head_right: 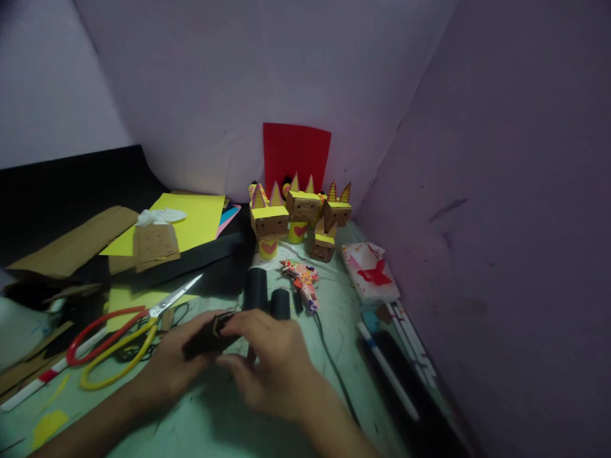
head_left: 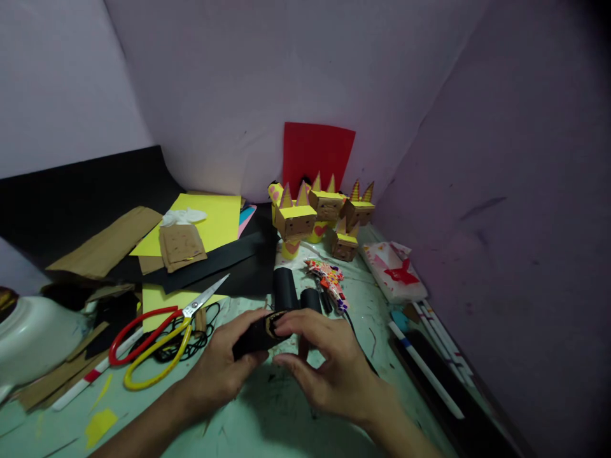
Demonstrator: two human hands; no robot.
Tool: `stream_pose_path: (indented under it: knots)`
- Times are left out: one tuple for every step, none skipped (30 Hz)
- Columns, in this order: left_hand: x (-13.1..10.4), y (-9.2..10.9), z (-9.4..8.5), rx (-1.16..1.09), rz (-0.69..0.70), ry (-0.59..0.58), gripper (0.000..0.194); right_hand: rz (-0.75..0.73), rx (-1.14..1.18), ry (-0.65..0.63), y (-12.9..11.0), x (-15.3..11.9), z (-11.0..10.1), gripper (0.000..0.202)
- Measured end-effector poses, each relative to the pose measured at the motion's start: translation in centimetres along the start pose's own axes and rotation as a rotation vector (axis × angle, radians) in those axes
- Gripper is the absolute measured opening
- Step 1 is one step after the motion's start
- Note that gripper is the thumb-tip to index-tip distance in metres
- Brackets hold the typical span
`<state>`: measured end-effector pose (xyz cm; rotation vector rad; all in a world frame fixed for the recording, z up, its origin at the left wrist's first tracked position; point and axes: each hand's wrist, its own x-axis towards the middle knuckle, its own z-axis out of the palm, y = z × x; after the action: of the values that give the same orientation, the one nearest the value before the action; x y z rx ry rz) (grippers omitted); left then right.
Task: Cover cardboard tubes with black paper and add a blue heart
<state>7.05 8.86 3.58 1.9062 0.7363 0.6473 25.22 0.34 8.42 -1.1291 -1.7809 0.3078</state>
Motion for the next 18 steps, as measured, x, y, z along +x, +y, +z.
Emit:
stream_pose_path:
  knots:
    - [0.0, -0.1, 0.0, 0.014, 0.012, 0.003, 0.042, -0.010, -0.011, 0.002, 0.1, 0.0, 0.3, 0.025]
    - [0.0, -0.1, 0.1, 0.028, 0.026, 0.005, 0.041, -0.017, -0.024, 0.006, 0.2, 0.0, 0.5, 0.023]
    - [0.0, -0.1, 0.1, 0.039, 0.043, 0.006, 0.041, -0.019, -0.035, 0.008, 0.3, 0.0, 0.7, 0.021]
    - [0.0, -0.1, 0.1, 0.047, 0.059, 0.006, 0.040, -0.022, -0.042, 0.009, 0.4, 0.0, 0.9, 0.018]
    - [0.0, 0.0, 0.1, 0.054, 0.072, 0.003, 0.040, -0.024, -0.045, 0.010, 0.4, 0.0, 1.0, 0.014]
    - [0.0, 0.0, 0.0, 0.059, 0.082, -0.002, 0.040, -0.023, -0.045, 0.008, 0.5, 0.0, 1.1, 0.011]
    - [0.0, 0.1, 0.0, 0.061, 0.088, -0.008, 0.041, -0.023, -0.042, 0.006, 0.5, 0.0, 1.1, 0.008]
    - [0.0, 0.1, 0.0, 0.060, 0.094, -0.013, 0.041, -0.026, -0.038, 0.007, 0.5, 0.0, 1.2, 0.007]
    - [0.0, 0.1, 0.0, 0.058, 0.099, -0.015, 0.042, -0.032, -0.032, 0.010, 0.5, 0.0, 1.2, 0.007]
    - [-0.1, 0.1, 0.0, 0.054, 0.101, -0.018, 0.042, -0.034, -0.028, 0.015, 0.5, 0.1, 1.2, 0.008]
    - [-0.1, 0.2, 0.0, 0.048, 0.100, -0.021, 0.042, -0.031, -0.023, 0.020, 0.4, 0.1, 1.3, 0.008]
    - [-0.2, 0.2, 0.0, 0.043, 0.096, -0.022, 0.041, -0.027, -0.019, 0.027, 0.4, 0.1, 1.3, 0.009]
    - [-0.2, 0.3, 0.0, 0.036, 0.086, -0.024, 0.041, -0.019, -0.014, 0.038, 0.4, 0.1, 1.3, 0.009]
    - [-0.2, 0.4, 0.0, 0.026, 0.071, -0.033, 0.041, -0.006, -0.010, 0.047, 0.4, 0.2, 1.4, 0.009]
    - [-0.2, 0.5, -0.1, 0.012, 0.053, -0.047, 0.041, 0.009, -0.007, 0.055, 0.4, 0.2, 1.4, 0.008]
    - [-0.2, 0.6, -0.1, -0.008, 0.032, -0.065, 0.041, 0.017, -0.006, 0.061, 0.4, 0.3, 1.3, 0.007]
    - [-0.2, 0.8, -0.1, -0.033, 0.010, -0.083, 0.040, 0.013, -0.004, 0.063, 0.3, 0.3, 1.2, 0.006]
    - [-0.1, 1.0, -0.2, -0.067, -0.010, -0.100, 0.040, 0.005, 0.002, 0.063, 0.2, 0.4, 1.0, 0.008]
